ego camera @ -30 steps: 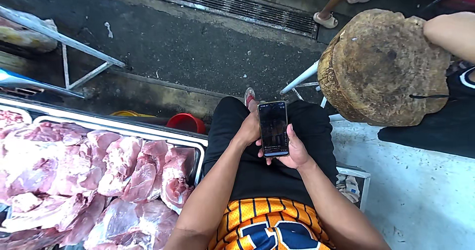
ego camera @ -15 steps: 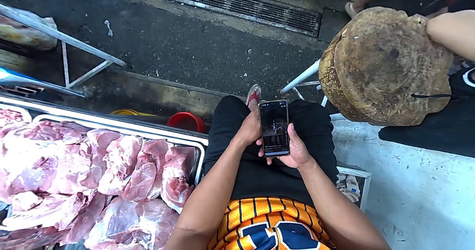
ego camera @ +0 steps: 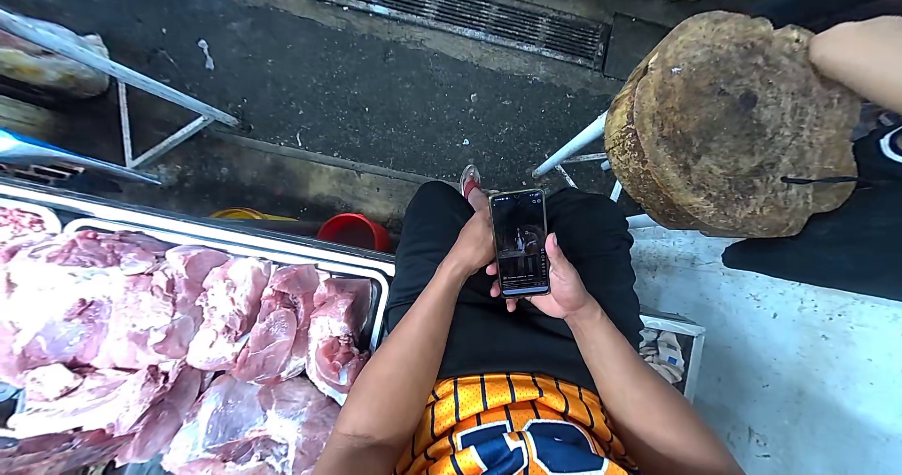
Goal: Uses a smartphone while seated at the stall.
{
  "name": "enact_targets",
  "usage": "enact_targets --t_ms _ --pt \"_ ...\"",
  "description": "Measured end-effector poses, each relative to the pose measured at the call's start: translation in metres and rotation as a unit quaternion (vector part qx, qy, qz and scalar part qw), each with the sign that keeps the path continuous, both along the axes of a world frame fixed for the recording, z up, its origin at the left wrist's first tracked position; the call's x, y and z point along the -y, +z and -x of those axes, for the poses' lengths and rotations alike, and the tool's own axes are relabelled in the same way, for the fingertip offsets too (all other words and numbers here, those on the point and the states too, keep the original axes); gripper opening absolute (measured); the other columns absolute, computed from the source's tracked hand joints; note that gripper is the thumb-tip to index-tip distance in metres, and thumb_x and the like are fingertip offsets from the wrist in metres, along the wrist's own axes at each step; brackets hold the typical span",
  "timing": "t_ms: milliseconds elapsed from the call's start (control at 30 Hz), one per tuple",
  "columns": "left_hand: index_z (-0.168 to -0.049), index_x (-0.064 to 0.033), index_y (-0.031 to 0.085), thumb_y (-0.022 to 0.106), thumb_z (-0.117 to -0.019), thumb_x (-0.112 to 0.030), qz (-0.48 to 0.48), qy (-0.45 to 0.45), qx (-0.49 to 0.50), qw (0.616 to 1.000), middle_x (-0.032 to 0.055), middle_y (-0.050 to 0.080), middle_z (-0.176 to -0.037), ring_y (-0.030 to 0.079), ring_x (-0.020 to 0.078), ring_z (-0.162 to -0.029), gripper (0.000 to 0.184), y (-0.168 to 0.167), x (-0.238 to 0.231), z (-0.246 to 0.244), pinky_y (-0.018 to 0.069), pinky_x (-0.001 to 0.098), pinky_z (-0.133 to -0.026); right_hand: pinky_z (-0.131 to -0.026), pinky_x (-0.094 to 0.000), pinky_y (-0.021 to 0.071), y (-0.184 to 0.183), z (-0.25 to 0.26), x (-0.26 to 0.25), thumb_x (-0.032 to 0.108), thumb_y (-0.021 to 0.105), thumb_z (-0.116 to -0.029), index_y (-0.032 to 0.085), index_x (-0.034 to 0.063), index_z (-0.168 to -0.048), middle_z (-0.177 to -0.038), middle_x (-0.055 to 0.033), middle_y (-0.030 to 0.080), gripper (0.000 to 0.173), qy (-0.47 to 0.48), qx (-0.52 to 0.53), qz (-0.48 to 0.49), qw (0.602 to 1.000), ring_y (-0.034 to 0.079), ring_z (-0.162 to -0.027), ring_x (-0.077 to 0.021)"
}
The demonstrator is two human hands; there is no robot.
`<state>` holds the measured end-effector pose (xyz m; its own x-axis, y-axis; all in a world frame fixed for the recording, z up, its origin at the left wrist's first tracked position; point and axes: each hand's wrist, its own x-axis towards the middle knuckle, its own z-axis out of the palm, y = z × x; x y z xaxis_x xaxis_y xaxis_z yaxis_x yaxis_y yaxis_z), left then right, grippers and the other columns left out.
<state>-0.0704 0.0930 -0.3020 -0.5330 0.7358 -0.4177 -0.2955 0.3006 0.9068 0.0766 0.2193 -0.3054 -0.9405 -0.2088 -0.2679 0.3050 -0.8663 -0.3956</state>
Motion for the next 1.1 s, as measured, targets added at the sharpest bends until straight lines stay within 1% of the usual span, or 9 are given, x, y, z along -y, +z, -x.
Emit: enact_targets --t_ms 167,300,433,533,600,733,933,1033,1100 --pt "-0.116 -0.0136 0.064 0.069 -0.0944 -0.021 -0.004 -0.001 0.002 1.0 0.0036 0.07 -0.087 0.066 0.0129 -0.069 0.024 0.0028 -0.0003 -0.0007 0.0578 0.0343 -0.065 -0.072 -0.047 0.0625 0.0011 0.0004 -0.0002 0.077 0.04 -0.0944 0.05 0.012 -0.142 -0.13 -0.0269 0.063 0.081 0.003 0.007 -0.011 1.0 0.07 -0.102 -0.0416" --pt "-0.118 -0.0134 0.064 0.069 -0.0938 -0.019 -0.015 -0.002 0.009 1.0 0.0038 0.07 -0.088 0.067 0.0132 -0.071 0.025 0.0021 -0.0017 -0.001 0.0584 0.0347 -0.067 -0.072 -0.0471 0.0624 0.0012 0.0 -0.0011 0.077 0.04 -0.0943 0.05 0.0122 -0.142 -0.13 -0.0267 0.063 0.081 0.002 0.009 -0.012 1.0 0.07 -0.102 -0.0416" --pt "-0.117 -0.0132 0.064 0.069 -0.094 -0.018 -0.004 -0.002 0.008 1.0 0.0042 0.07 -0.087 0.066 0.0134 -0.068 0.024 0.0022 -0.0012 -0.0004 0.0578 0.0347 -0.064 -0.072 -0.0474 0.0625 0.0012 0.0001 -0.0006 0.077 0.039 -0.0949 0.05 0.0123 -0.142 -0.13 -0.0272 0.063 0.081 0.002 0.009 -0.01 1.0 0.07 -0.102 -0.0421" --pt "-0.116 -0.0136 0.064 0.069 -0.0944 -0.02 0.003 -0.002 0.004 1.0 0.0037 0.07 -0.088 0.066 0.0132 -0.07 0.023 0.0016 0.0 -0.0001 0.0579 0.0347 -0.065 -0.072 -0.0473 0.0625 0.0007 0.0008 -0.0005 0.077 0.04 -0.0945 0.05 0.0127 -0.143 -0.13 -0.0275 0.063 0.081 0.004 0.004 -0.01 1.0 0.07 -0.102 -0.0424" --pt "-0.115 -0.0132 0.064 0.069 -0.0945 -0.021 0.001 0.002 0.007 1.0 0.0042 0.069 -0.085 0.065 0.0135 -0.066 0.022 0.0016 -0.001 -0.0001 0.0571 0.0342 -0.062 -0.071 -0.0474 0.0625 0.0004 0.0007 -0.0008 0.077 0.04 -0.0947 0.049 0.0129 -0.143 -0.13 -0.0275 0.063 0.081 0.005 0.002 -0.011 1.0 0.07 -0.103 -0.0424" --pt "-0.114 -0.0129 0.065 0.069 -0.0944 -0.021 0.009 -0.001 -0.005 1.0 0.0037 0.07 -0.086 0.066 0.0133 -0.07 0.021 0.0061 -0.0052 0.0019 0.0582 0.0363 -0.068 -0.071 -0.0475 0.0625 0.0008 0.0003 -0.0014 0.076 0.04 -0.0951 0.049 0.0121 -0.143 -0.131 -0.0275 0.063 0.08 0.003 0.005 -0.01 1.0 0.07 -0.103 -0.0426" --pt "-0.112 -0.0126 0.065 0.068 -0.0943 -0.018 0.001 0.004 0.001 1.0 0.0035 0.069 -0.084 0.065 0.0127 -0.067 0.019 0.0056 -0.0051 0.0019 0.0577 0.0351 -0.066 -0.071 -0.0474 0.0625 0.0009 0.0009 -0.0009 0.076 0.04 -0.0948 0.05 0.0118 -0.142 -0.13 -0.0277 0.063 0.08 0.002 0.003 -0.01 1.0 0.07 -0.102 -0.0424" --pt "-0.114 -0.0118 0.065 0.066 -0.0957 -0.017 -0.008 0.026 0.004 1.0 0.0041 0.071 -0.091 0.068 0.0133 -0.076 0.019 0.0048 -0.0059 0.0015 0.0595 0.0364 -0.07 -0.072 -0.0474 0.0624 0.0004 0.0008 -0.0012 0.077 0.041 -0.0942 0.05 0.0121 -0.142 -0.13 -0.0277 0.063 0.081 0.004 0.0 -0.005 1.0 0.07 -0.102 -0.0422" --pt "-0.121 -0.0121 0.066 0.063 -0.0965 -0.017 -0.006 0.084 0.017 0.996 0.0068 0.073 -0.091 0.069 0.0154 -0.072 0.025 0.0047 -0.0045 0.0005 0.0589 0.0366 -0.063 -0.073 -0.0472 0.0626 0.0003 0.0005 -0.0016 0.077 0.041 -0.0937 0.05 0.0128 -0.143 -0.13 -0.0276 0.063 0.081 0.007 -0.003 0.002 1.0 0.07 -0.103 -0.0418"
